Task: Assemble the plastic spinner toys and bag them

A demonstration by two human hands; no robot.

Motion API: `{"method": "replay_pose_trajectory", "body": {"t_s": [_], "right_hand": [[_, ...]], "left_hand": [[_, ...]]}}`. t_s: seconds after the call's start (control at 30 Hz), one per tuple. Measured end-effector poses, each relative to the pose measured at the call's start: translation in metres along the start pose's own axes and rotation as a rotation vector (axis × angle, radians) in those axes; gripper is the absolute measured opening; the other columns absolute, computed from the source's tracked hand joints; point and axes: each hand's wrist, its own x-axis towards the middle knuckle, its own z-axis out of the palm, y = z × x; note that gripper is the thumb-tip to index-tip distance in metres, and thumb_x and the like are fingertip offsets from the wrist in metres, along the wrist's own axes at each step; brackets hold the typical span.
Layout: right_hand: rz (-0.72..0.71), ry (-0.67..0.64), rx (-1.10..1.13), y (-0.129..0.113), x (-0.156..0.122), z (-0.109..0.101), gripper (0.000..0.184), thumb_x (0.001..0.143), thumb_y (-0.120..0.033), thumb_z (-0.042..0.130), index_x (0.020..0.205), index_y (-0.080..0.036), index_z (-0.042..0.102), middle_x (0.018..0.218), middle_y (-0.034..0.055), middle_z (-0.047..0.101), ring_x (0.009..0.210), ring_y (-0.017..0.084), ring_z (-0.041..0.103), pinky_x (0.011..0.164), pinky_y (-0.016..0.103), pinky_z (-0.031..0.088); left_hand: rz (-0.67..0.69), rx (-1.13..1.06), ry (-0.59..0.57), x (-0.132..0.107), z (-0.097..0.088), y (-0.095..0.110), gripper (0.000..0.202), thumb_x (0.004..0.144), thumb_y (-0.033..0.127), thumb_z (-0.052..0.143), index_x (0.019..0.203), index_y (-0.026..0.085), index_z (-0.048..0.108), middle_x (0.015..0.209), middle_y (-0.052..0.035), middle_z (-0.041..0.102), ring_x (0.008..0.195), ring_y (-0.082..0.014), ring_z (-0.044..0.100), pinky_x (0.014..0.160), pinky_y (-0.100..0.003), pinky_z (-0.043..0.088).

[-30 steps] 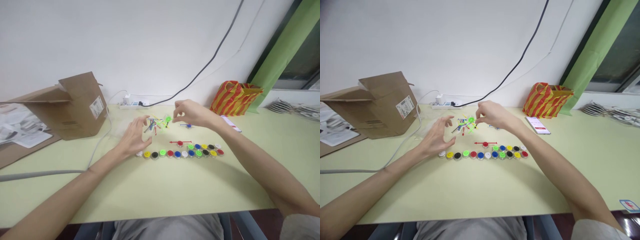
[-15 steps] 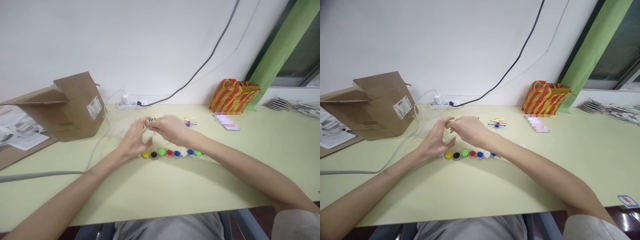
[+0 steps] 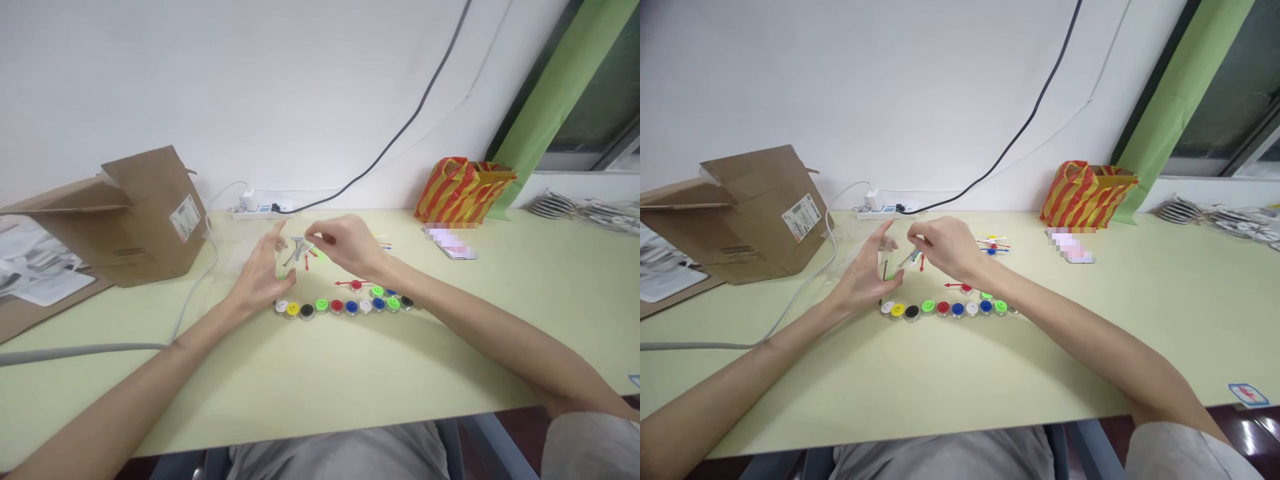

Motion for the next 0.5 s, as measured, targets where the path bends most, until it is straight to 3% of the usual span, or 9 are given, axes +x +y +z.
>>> {"method": "replay_pose_trajectory", "body": {"t_s": [0.13, 0.3, 0.5], "right_hand": [[-0.023, 0.102, 0.133, -0.002, -0.002, -0.005, 0.019, 0.1, -0.024, 0.056, 0.095, -0.019, 0.073, 0.084, 0.0022, 0.074, 0.071, 0.014, 0.063, 0.072, 0.027, 0.046], [-0.07, 0.181, 0.229, -0.012, -0.003, -0.011, 0.018, 0.1, -0.028, 0.058, 0.097, -0.022, 0.076, 0.098, 0.0028, 0.078, 0.087, 0.017, 0.071, 0.084, 0.03, 0.054], [-0.117, 0.227, 0.285, -0.023, 0.0, -0.034, 0.017, 0.098, -0.027, 0.063, 0.102, -0.025, 0.079, 0.109, 0.002, 0.078, 0.114, 0.022, 0.071, 0.103, 0.038, 0.055]], "left_hand": [[-0.061, -0.03, 0.065, 0.002, -0.001, -0.004, 0.105, 0.081, 0.024, 0.067, 0.165, 0.027, 0.004, 0.125, -0.0087, 0.057, 0.112, -0.0255, 0.058, 0.102, -0.045, 0.049], [-0.062, -0.059, 0.139, 0.003, -0.001, -0.005, 0.109, 0.085, 0.024, 0.064, 0.164, 0.025, -0.011, 0.14, -0.014, 0.055, 0.127, -0.0288, 0.056, 0.106, -0.048, 0.048], [-0.097, -0.18, 0.156, 0.001, 0.002, -0.01, 0.093, 0.09, 0.02, 0.056, 0.165, 0.027, 0.002, 0.145, -0.0147, 0.052, 0.136, -0.0273, 0.052, 0.113, -0.051, 0.044]]}}
